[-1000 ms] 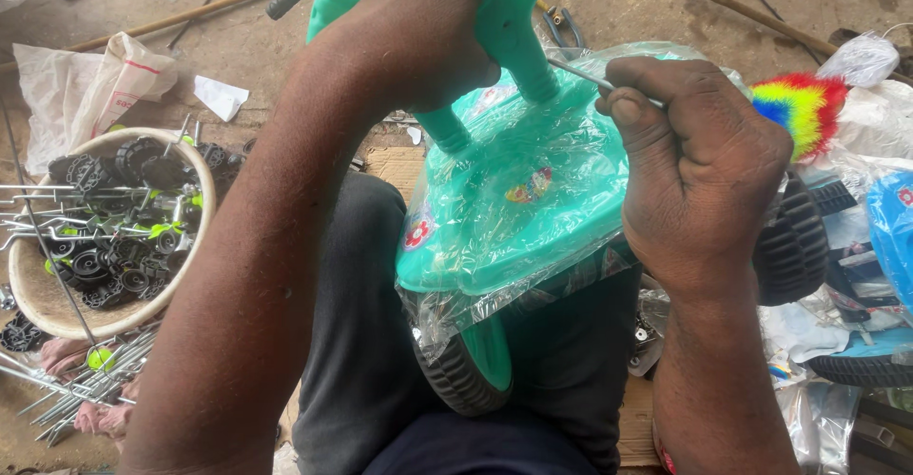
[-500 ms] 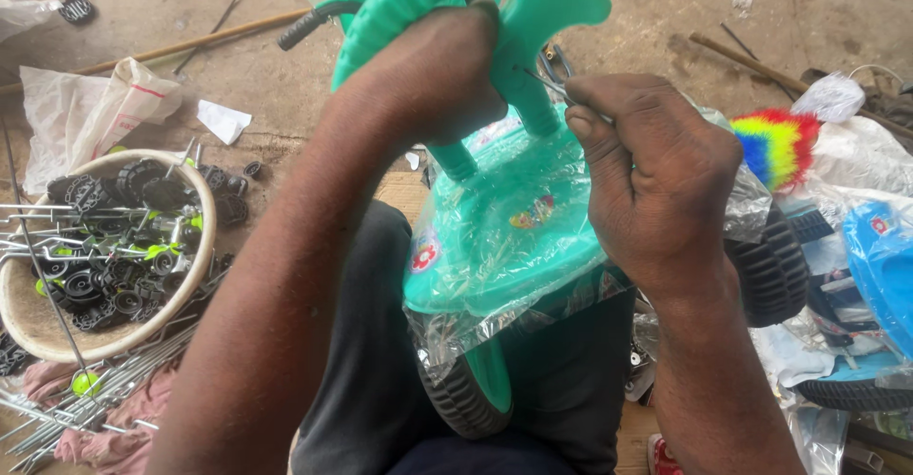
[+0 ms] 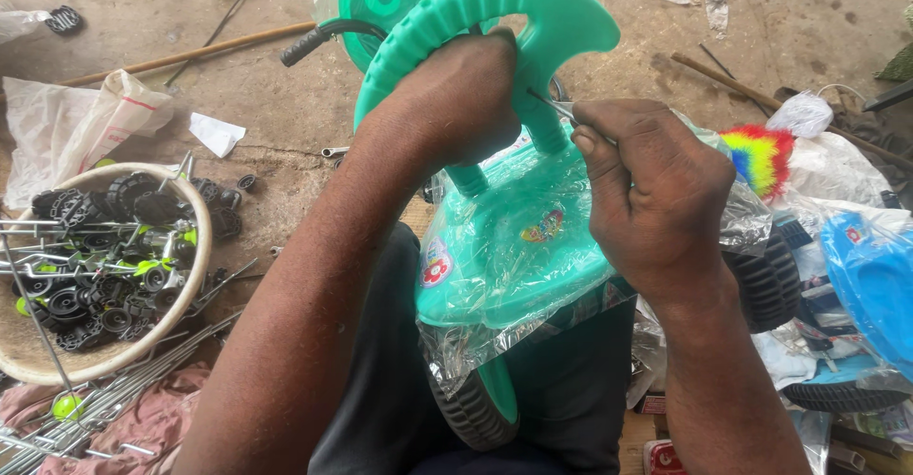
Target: The person assembles a green plastic tricycle by attaching the handlebar to the frame. They insert a metal rod, secure it with a nut, and tighten the connection using a wrench and pliers. The person also handles small hardware parts from a nearby bag.
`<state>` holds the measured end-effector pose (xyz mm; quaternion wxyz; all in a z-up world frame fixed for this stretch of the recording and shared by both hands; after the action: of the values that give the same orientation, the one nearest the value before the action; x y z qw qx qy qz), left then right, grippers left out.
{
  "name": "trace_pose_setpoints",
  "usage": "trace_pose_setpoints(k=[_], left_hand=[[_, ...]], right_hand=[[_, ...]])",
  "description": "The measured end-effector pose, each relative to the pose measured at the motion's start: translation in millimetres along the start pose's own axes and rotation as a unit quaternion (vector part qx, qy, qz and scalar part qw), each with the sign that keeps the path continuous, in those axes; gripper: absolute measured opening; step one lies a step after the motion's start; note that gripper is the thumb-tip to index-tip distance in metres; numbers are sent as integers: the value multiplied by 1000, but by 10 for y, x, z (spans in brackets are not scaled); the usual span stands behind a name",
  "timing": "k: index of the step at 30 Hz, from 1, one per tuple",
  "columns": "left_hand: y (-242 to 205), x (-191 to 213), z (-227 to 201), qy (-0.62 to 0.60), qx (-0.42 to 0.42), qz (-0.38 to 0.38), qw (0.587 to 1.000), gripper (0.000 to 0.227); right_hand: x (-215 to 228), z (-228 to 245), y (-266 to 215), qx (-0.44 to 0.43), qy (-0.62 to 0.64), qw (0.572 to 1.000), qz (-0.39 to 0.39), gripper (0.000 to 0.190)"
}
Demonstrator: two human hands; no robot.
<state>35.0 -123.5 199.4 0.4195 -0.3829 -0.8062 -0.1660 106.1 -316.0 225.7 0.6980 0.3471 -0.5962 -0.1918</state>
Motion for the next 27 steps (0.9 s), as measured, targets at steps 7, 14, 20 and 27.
trace_pose_setpoints(k=[7, 14, 20, 27], left_hand=[[12, -34, -45, -13, -23, -13, 1000, 36], [-2, -160, -144, -54, -30, -25, 998, 37], [68, -359, -181, -95, -80, -78, 989, 42], [111, -393, -69, -95, -125, -111, 981, 40]], right_hand=[[-46, 91, 48, 24, -201, 970, 137, 5], [50, -72, 193, 60, -239, 930, 273, 7], [121, -311, 355, 25, -218, 917, 334, 6], [-16, -203, 400, 80, -201, 904, 369, 10]])
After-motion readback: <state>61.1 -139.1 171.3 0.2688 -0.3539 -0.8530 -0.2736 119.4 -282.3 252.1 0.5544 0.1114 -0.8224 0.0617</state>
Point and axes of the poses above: each hand's wrist, its own y-axis towards the middle knuckle, its own x-axis out of the back of the hand, z = x × y, the point moved 1 cm from there along y, towards the middle knuckle, and after that the axes turned 15 degrees about x, right-handed, at the moved point
